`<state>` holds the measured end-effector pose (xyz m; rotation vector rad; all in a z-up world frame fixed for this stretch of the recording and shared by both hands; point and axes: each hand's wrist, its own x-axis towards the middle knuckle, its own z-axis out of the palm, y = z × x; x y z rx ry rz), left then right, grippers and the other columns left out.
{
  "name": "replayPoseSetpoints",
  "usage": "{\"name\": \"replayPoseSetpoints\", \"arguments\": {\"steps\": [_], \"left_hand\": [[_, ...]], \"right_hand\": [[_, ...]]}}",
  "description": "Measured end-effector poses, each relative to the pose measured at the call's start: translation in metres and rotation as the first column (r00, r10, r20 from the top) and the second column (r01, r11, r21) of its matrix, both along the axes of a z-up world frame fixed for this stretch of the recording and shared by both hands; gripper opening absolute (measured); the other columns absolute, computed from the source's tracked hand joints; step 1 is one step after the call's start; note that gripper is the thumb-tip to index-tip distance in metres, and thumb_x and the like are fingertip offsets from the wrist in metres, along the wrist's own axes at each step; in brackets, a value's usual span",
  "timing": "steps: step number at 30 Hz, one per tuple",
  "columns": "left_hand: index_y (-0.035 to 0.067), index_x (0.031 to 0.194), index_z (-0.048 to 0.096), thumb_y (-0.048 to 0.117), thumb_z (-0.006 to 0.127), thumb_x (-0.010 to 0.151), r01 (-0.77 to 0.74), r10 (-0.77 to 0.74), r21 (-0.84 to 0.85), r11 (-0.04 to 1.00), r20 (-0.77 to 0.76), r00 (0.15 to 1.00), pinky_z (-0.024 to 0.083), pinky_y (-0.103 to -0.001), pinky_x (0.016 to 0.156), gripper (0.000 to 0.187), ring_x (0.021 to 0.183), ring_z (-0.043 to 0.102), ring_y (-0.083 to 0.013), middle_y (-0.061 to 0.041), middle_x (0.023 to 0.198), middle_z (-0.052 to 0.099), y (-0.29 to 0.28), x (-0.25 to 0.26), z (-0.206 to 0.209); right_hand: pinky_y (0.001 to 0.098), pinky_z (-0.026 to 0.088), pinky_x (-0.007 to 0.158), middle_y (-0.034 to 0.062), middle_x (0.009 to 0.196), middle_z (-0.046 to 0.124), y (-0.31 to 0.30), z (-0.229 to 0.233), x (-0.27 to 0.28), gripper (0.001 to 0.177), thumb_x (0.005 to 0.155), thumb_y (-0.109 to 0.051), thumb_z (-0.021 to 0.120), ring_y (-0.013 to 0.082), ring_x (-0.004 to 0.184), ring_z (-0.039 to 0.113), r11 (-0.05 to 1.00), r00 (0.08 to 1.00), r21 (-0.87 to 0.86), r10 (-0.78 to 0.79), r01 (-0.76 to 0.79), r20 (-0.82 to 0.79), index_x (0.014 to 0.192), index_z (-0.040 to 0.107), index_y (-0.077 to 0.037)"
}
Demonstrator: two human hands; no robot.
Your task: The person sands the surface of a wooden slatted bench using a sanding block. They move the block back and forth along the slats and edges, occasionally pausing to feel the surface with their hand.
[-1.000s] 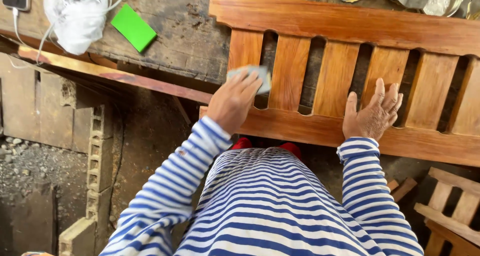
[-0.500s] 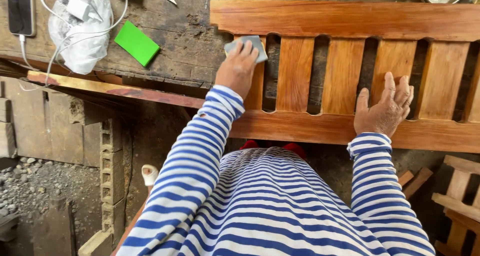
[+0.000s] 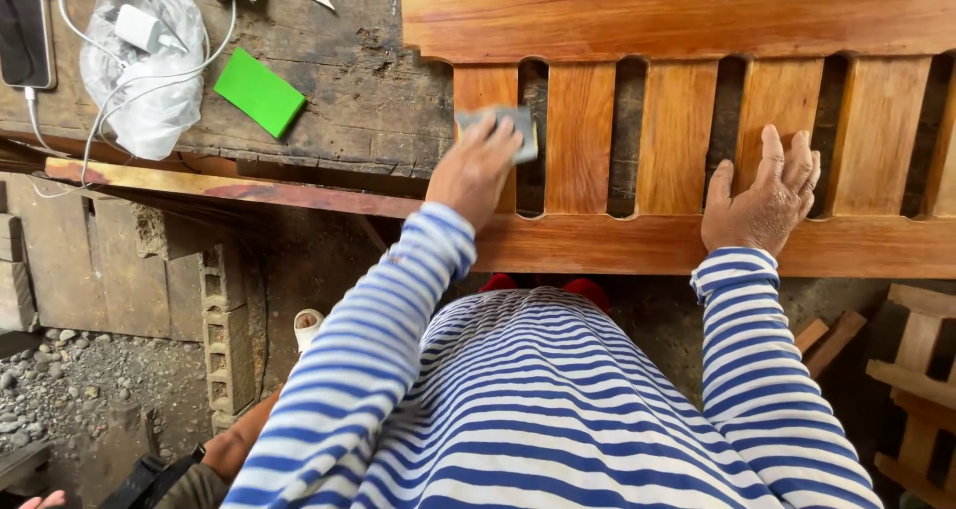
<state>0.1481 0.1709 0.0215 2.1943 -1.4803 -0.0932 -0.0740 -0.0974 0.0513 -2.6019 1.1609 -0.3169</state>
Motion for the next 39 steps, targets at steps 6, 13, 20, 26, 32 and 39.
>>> {"name": "replayPoseSetpoints", "arguments": {"steps": [6, 13, 20, 26, 32, 39], "left_hand": [[-0.003, 0.129, 0.061, 0.004, 0.054, 0.102, -0.083, 0.076, 0.046, 0.995, 0.141, 0.987, 0.045, -0.05, 0.111, 0.029, 0.128, 0.051, -0.0445, -0.023, 0.133, 0.062, -0.033, 0.028, -0.021], [-0.001, 0.126, 0.058, -0.003, 0.054, 0.094, 0.003, -0.001, 0.025, 1.0, -0.068, 0.998, 0.046, -0.054, 0.107, 0.032, 0.128, 0.052, -0.0421, -0.02, 0.131, 0.059, 0.047, -0.056, 0.02], [0.0, 0.133, 0.06, -0.006, 0.058, 0.094, 0.023, -0.025, -0.039, 0.999, -0.057, 0.998, 0.049, -0.059, 0.108, 0.039, 0.135, 0.05, -0.0419, -0.021, 0.139, 0.058, 0.024, -0.019, -0.001], [-0.001, 0.12, 0.065, 0.008, 0.054, 0.105, -0.123, 0.121, -0.046, 0.991, -0.035, 0.992, 0.048, -0.052, 0.106, 0.021, 0.129, 0.052, -0.0428, -0.02, 0.13, 0.064, -0.047, 0.035, -0.011], [-0.003, 0.124, 0.056, -0.003, 0.05, 0.094, 0.072, -0.071, 0.085, 0.994, -0.014, 0.997, 0.049, -0.056, 0.104, 0.031, 0.129, 0.048, -0.0422, -0.022, 0.132, 0.054, 0.013, -0.021, 0.025], [0.004, 0.132, 0.064, 0.006, 0.057, 0.103, -0.099, 0.101, 0.027, 0.995, -0.151, 0.983, 0.047, -0.055, 0.11, 0.03, 0.136, 0.054, -0.0402, -0.016, 0.139, 0.063, 0.062, -0.043, 0.011]], "right_hand": [[0.0695, 0.029, 0.109, 0.0265, 0.157, 0.035, 0.001, -0.003, 0.001, 0.048, 0.107, -0.013, 0.067, 0.0482, 0.142, 0.029, 1.0, 1.0, -0.014, 0.007, -0.006, 0.005, 0.151, 0.051, -0.001], [0.0708, 0.03, 0.107, 0.0276, 0.156, 0.037, -0.001, -0.002, 0.002, 0.049, 0.105, -0.013, 0.066, 0.0484, 0.141, 0.029, 1.0, 1.0, -0.015, 0.001, -0.001, 0.022, 0.15, 0.052, 0.0], [0.0689, 0.028, 0.109, 0.0275, 0.156, 0.035, 0.001, 0.002, 0.004, 0.049, 0.105, -0.012, 0.064, 0.0476, 0.142, 0.028, 1.0, 1.0, 0.005, -0.01, 0.01, -0.002, 0.15, 0.05, 0.0], [0.0687, 0.028, 0.11, 0.0254, 0.157, 0.035, 0.0, 0.0, 0.003, 0.049, 0.106, -0.011, 0.065, 0.0474, 0.142, 0.028, 1.0, 1.0, 0.011, -0.016, 0.016, -0.01, 0.151, 0.05, 0.0], [0.0698, 0.03, 0.107, 0.0268, 0.156, 0.037, -0.002, -0.005, 0.0, 0.049, 0.104, -0.011, 0.065, 0.0477, 0.14, 0.03, 1.0, 1.0, -0.021, 0.001, -0.001, 0.002, 0.15, 0.051, 0.0], [0.0699, 0.03, 0.107, 0.0285, 0.155, 0.038, -0.002, -0.004, 0.002, 0.051, 0.101, -0.007, 0.066, 0.0491, 0.14, 0.03, 0.999, 1.0, -0.037, 0.019, -0.018, 0.024, 0.149, 0.051, 0.0]]}}
